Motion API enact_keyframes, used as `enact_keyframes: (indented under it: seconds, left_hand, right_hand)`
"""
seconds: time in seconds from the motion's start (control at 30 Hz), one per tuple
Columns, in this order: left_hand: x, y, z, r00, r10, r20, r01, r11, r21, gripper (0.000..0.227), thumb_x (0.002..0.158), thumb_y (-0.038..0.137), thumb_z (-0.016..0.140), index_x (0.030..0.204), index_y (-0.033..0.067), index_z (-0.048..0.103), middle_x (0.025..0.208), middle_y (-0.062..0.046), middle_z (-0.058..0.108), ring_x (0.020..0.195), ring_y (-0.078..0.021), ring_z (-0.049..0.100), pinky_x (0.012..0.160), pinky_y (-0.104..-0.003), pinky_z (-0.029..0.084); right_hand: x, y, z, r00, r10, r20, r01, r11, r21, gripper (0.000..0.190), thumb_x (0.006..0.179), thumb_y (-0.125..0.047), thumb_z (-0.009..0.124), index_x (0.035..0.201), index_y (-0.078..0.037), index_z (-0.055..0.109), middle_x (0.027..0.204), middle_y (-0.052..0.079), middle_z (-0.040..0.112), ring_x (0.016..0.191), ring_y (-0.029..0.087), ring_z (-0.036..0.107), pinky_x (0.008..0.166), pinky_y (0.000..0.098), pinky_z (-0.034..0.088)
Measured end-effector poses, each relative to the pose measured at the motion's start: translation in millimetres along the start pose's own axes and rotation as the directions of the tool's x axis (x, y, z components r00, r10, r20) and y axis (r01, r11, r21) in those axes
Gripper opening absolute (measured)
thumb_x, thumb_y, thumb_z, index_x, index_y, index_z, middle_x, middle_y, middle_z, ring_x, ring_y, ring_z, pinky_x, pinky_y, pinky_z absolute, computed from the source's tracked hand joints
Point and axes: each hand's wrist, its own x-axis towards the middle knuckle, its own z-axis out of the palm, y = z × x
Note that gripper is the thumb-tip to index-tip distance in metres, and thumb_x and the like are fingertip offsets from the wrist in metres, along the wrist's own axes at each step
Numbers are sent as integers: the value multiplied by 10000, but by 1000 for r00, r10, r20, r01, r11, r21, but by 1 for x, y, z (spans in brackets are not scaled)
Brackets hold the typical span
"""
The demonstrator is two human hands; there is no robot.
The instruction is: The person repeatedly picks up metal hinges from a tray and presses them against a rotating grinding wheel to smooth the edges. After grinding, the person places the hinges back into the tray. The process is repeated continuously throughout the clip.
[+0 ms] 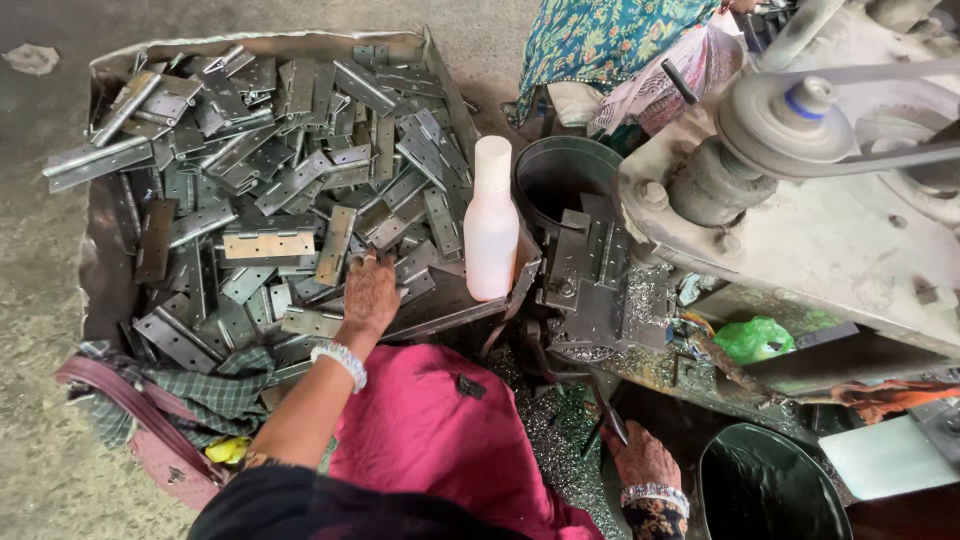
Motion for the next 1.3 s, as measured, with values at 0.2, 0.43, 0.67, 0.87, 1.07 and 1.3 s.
enact_keyframes:
  seconds: [0.2,0.43,0.67,0.87,1.07,1.3]
  left_hand:
    - [-12,-35,32,996,33,-78,-55,956,-288,301,796,105,685,1080,28,745,1022,-235,725,1037,-382,667,968,-486,513]
    - [-25,-19,19,970,-20,-243,-147,748,-647,291,800,32,637,1076,-22,712,996,-248,730,967,-377,684,898,-429,557]
    - [-108,133,15,979,80,188,204,-445,-872,490,780,-30,652,1258,73,609,1071,-34,674,926,-135,662,831,-274,566]
    - [-119,184,15,916,236,324,391,-340,-855,358,903,16,686,1256,23,632,1100,-44,688,999,-131,641,871,-251,516]
    - [-96,206,33,909,182,374,382,-9,-924,440,779,51,801,1195,19,661,1109,-45,687,997,-162,661,877,-291,527]
    - [-55,267,18,977,92,192,137,415,-900,443,815,130,788,1232,21,686,1135,-137,748,1047,-274,708,950,-325,547]
  right_hand:
    - [-15,-8,-13,1000,-25,-15,25,1000,6,498,972,-582,550,1246,-173,629,1195,121,743,1155,334,695,956,471,550]
    - [-49,-48,-45,680,-231,-695,387,919,73,436,871,-371,718,1220,-119,649,1173,125,727,1054,353,692,897,474,553]
    - [-76,-157,-48,662,-439,-607,665,717,207,885,752,-234,856,1508,-80,422,1282,221,621,1117,413,643,880,459,543]
    - [-46,-115,-39,798,-419,-434,580,731,359,848,829,-193,783,1579,-118,395,1334,183,644,1074,353,697,900,437,565]
    - [21,-57,17,790,-579,-202,85,-223,971,682,990,-376,680,1542,-23,491,978,5,639,916,187,668,802,488,622]
    - [41,-22,-15,875,-221,-431,481,492,725,769,974,-453,597,1606,-62,399,944,80,716,843,249,690,730,523,624]
